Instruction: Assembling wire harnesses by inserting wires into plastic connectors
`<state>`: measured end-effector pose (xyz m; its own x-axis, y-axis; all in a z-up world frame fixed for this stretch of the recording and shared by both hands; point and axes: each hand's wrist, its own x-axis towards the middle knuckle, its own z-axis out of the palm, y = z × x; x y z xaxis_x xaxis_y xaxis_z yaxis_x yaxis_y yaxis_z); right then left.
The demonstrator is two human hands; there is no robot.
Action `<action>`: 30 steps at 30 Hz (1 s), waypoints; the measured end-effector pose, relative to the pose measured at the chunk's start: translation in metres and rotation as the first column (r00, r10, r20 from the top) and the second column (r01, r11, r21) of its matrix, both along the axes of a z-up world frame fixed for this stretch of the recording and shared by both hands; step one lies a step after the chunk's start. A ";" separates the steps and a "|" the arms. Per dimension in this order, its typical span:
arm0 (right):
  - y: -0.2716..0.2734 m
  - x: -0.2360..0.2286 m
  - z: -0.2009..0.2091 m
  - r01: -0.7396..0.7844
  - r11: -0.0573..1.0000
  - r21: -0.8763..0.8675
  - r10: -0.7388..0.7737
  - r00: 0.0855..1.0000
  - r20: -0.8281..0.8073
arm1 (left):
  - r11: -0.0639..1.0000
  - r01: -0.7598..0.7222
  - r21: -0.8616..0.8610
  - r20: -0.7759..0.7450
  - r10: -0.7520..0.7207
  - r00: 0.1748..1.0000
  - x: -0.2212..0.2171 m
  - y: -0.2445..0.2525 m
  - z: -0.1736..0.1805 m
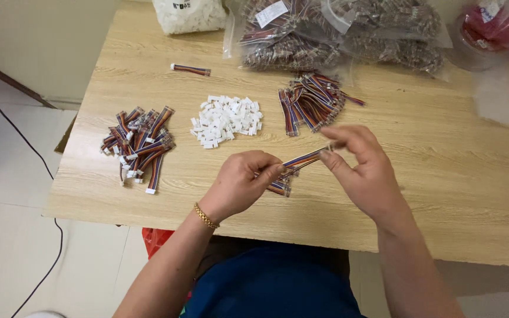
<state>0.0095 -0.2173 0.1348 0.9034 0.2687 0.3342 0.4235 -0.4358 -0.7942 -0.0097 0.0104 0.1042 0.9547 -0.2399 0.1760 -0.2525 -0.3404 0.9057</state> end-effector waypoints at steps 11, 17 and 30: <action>0.018 0.020 -0.010 -0.275 0.744 -0.609 0.341 0.940 -0.007 | 0.971 0.051 0.235 0.083 -0.072 0.994 -0.002 -0.004 0.004; 0.020 0.019 -0.013 -0.336 0.802 -0.493 0.298 0.942 -0.156 | 0.993 0.023 0.119 -0.070 -0.015 0.997 -0.011 -0.003 0.009; 0.023 0.025 -0.075 -0.398 0.916 -0.047 0.327 0.809 -0.488 | 0.986 0.130 0.106 -0.142 -0.114 0.983 0.004 0.003 -0.009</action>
